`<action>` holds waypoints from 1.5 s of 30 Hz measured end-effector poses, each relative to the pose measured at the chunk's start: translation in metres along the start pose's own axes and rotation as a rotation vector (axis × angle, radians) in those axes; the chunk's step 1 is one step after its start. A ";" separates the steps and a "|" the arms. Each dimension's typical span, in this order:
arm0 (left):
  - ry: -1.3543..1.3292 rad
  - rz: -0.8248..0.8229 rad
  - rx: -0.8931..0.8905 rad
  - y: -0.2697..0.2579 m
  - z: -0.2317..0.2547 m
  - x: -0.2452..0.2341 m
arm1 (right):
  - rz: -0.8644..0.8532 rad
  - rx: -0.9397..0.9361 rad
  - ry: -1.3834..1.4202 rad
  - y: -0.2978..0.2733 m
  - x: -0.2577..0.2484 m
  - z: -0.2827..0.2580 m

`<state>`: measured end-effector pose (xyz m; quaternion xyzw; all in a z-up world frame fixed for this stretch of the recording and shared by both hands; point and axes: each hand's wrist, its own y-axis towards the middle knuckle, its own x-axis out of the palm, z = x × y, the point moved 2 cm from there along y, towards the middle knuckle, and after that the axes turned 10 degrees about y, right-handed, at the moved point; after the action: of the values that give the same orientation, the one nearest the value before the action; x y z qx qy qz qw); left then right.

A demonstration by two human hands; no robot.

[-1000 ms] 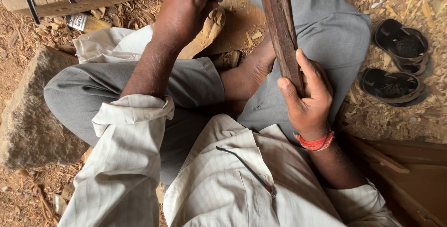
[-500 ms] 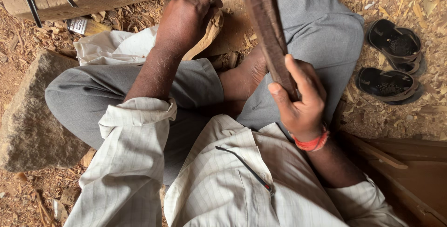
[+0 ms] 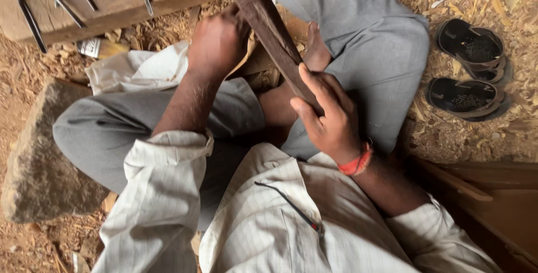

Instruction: The person sits on the floor and carves a small wooden object using a chisel and a wooden mallet. They repeatedly strike the chisel to shape the wood, occasionally adjusting the object and switching tools.

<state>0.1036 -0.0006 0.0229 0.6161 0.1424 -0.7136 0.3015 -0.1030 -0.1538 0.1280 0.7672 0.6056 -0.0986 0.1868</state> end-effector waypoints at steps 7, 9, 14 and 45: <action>0.136 0.036 0.038 -0.010 0.007 0.002 | 0.023 -0.042 0.028 -0.004 0.002 0.002; 0.157 0.079 0.055 -0.002 0.006 0.000 | 0.042 -0.049 0.023 0.000 -0.001 0.003; 0.130 0.052 0.073 -0.009 0.007 -0.001 | 0.043 -0.029 0.095 -0.004 0.004 0.006; 0.019 0.065 -0.149 0.008 -0.001 0.000 | 0.074 0.114 0.162 -0.007 -0.003 0.026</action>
<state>0.1097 -0.0065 0.0240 0.6030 0.1781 -0.6850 0.3681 -0.1084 -0.1662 0.1041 0.8040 0.5832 -0.0636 0.0969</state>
